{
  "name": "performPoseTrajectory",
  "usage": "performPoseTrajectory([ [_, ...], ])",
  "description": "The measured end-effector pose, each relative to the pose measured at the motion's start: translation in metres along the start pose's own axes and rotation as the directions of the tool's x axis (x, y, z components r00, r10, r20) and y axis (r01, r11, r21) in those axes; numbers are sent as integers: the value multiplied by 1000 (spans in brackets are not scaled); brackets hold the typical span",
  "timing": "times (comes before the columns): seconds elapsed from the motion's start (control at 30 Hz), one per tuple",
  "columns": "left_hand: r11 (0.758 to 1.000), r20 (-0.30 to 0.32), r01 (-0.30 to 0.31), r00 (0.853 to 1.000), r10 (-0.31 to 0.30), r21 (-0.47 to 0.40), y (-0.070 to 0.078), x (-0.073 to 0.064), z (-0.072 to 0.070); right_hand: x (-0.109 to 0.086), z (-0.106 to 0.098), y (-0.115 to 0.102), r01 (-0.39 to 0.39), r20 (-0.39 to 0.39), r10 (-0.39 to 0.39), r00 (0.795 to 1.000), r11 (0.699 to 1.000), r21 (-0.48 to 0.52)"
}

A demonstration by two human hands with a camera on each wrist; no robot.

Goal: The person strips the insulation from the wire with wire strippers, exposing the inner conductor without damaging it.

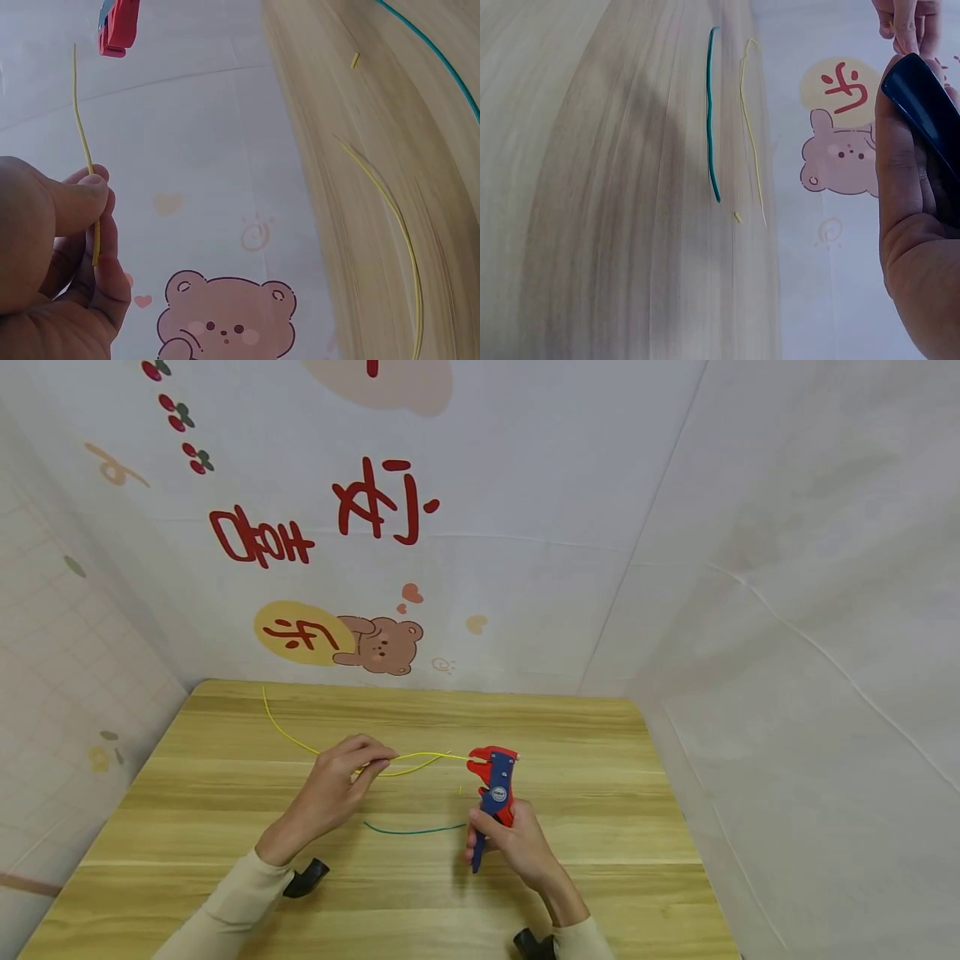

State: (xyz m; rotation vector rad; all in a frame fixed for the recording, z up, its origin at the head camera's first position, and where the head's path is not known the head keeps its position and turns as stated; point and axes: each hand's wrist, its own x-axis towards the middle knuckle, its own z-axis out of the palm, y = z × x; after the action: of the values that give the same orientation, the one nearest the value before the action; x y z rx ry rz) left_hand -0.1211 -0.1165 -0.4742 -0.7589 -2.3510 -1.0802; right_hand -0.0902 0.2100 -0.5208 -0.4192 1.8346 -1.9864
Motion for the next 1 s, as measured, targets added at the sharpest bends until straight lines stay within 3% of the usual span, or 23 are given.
performPoseTrajectory([
  [1.0, 1000, 21, -23, 1000, 23, -18, 2, 0, 7, 2, 9, 1, 14, 59, -15, 998, 1000, 23],
])
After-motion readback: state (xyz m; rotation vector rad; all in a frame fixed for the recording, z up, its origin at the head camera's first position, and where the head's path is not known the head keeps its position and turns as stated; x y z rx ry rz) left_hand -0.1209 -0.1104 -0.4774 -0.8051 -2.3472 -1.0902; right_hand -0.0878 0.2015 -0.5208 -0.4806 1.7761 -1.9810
